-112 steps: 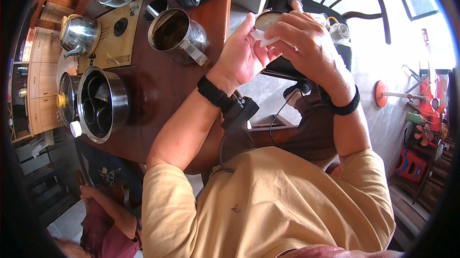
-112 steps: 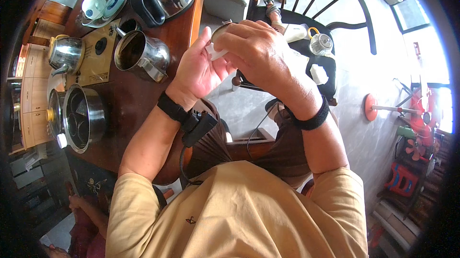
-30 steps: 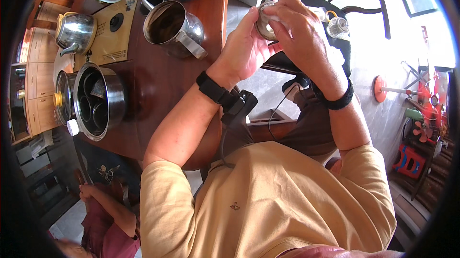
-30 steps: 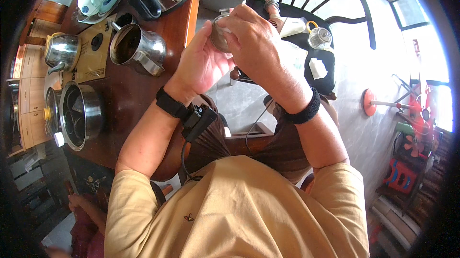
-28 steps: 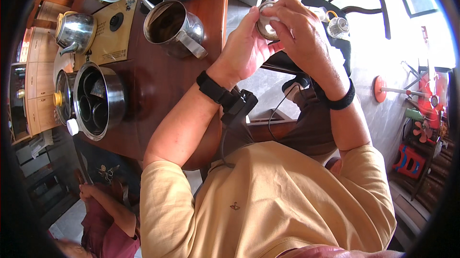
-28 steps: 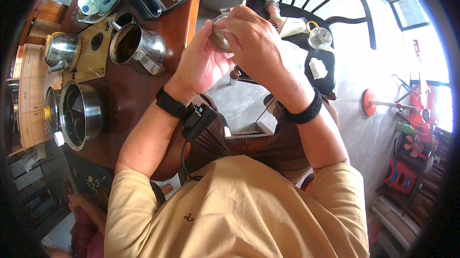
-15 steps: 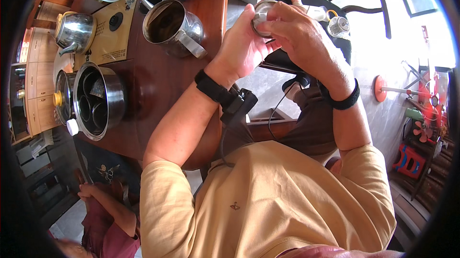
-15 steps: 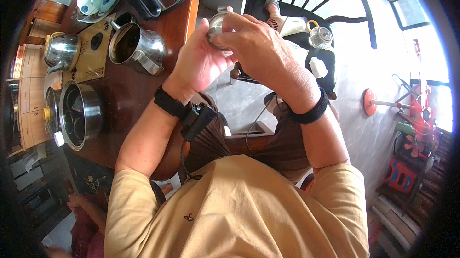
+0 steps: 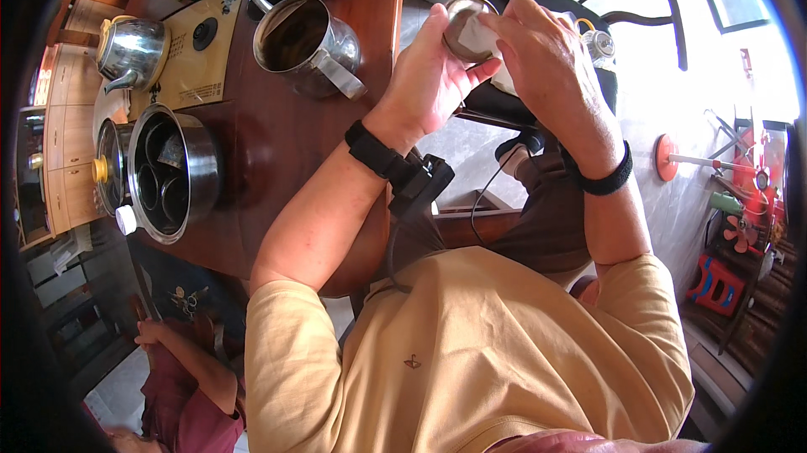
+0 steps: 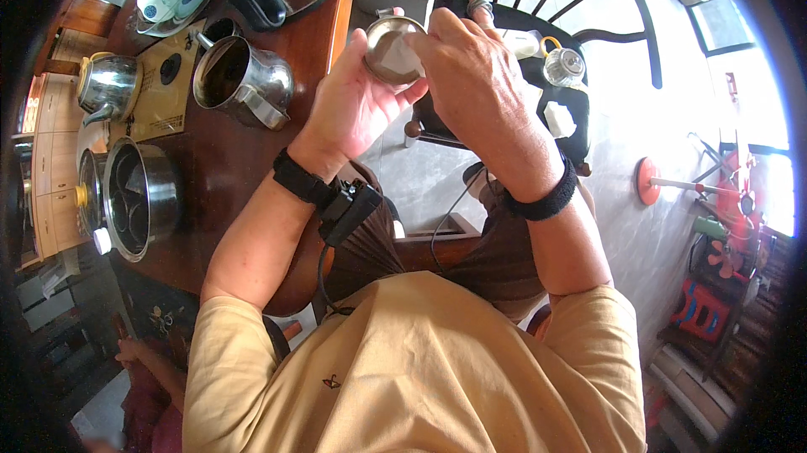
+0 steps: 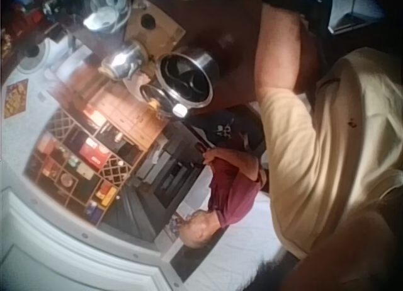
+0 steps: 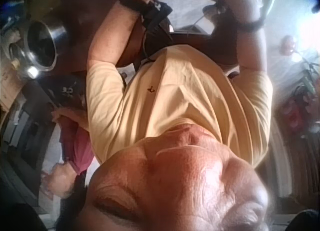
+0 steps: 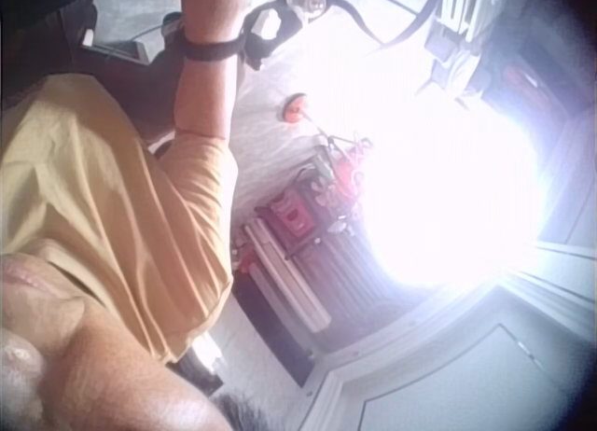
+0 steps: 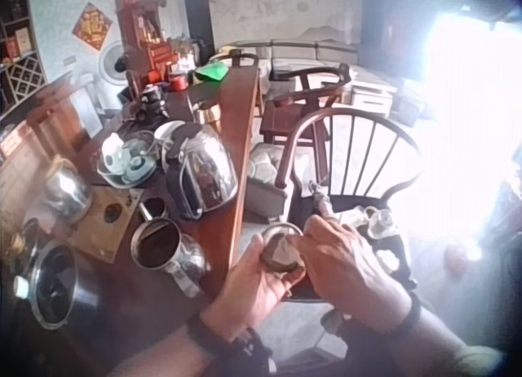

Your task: Cleaning a small object with a tissue.

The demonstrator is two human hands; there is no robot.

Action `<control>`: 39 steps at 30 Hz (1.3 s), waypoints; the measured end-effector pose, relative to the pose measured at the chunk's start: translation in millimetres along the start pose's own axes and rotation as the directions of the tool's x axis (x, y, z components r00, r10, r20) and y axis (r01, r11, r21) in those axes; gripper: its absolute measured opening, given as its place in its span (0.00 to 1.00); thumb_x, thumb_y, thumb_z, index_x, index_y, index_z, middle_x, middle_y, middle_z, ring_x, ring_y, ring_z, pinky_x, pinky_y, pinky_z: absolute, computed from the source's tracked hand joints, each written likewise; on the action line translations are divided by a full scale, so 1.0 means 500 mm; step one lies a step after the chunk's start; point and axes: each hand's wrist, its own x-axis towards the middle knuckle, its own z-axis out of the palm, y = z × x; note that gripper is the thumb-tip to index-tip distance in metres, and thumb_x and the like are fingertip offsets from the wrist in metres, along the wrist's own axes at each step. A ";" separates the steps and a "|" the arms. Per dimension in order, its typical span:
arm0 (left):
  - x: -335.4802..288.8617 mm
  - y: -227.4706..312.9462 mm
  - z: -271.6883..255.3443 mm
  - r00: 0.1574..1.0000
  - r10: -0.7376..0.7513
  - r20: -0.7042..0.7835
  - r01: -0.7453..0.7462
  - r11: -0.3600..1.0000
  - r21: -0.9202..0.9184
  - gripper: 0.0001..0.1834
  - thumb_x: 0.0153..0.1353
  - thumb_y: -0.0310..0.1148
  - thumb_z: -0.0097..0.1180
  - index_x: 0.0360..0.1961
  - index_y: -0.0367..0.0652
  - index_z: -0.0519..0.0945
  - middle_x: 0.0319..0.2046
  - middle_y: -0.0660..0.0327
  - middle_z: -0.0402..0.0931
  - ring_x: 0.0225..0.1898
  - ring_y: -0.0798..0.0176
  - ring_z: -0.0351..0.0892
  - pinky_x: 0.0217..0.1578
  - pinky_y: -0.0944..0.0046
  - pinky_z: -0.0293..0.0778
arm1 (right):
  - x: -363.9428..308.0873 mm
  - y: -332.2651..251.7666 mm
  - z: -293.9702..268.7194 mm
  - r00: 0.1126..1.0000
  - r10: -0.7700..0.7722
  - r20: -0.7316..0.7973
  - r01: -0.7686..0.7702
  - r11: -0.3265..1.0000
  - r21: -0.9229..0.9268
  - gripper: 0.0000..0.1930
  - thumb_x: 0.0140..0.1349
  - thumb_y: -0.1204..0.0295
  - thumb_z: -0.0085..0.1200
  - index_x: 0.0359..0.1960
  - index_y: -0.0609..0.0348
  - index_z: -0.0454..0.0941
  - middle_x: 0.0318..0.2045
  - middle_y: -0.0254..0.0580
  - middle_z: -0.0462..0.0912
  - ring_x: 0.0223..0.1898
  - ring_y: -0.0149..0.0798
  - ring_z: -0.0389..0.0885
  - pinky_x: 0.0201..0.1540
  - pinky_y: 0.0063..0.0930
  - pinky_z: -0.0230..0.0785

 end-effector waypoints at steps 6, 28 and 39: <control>0.001 -0.001 -0.007 1.000 -0.026 0.007 0.026 1.000 -0.007 0.24 0.74 0.52 0.31 0.56 0.48 0.70 0.53 0.63 0.73 0.54 0.64 0.71 0.55 0.52 0.66 | -0.012 0.010 0.022 0.997 -0.074 0.009 0.070 0.973 0.220 0.10 0.49 0.82 0.57 0.35 0.62 0.80 0.31 0.45 0.76 0.37 0.46 0.81 0.53 0.47 0.66; -0.001 -0.002 -0.008 0.999 -0.033 0.025 0.033 0.999 0.019 0.23 0.74 0.54 0.33 0.55 0.52 0.72 0.51 0.68 0.74 0.54 0.68 0.70 0.55 0.55 0.62 | 0.010 0.004 0.025 0.991 0.004 -0.132 0.011 0.993 0.115 0.12 0.54 0.79 0.60 0.42 0.63 0.81 0.35 0.45 0.78 0.36 0.49 0.80 0.37 0.36 0.73; -0.003 0.002 -0.003 0.991 -0.034 0.126 0.033 0.999 0.013 0.25 0.74 0.53 0.31 0.56 0.50 0.71 0.52 0.64 0.73 0.53 0.65 0.71 0.55 0.53 0.64 | 0.008 -0.008 0.049 0.988 0.013 -0.153 0.048 0.919 0.392 0.13 0.48 0.81 0.59 0.38 0.55 0.80 0.33 0.43 0.77 0.38 0.48 0.79 0.40 0.40 0.71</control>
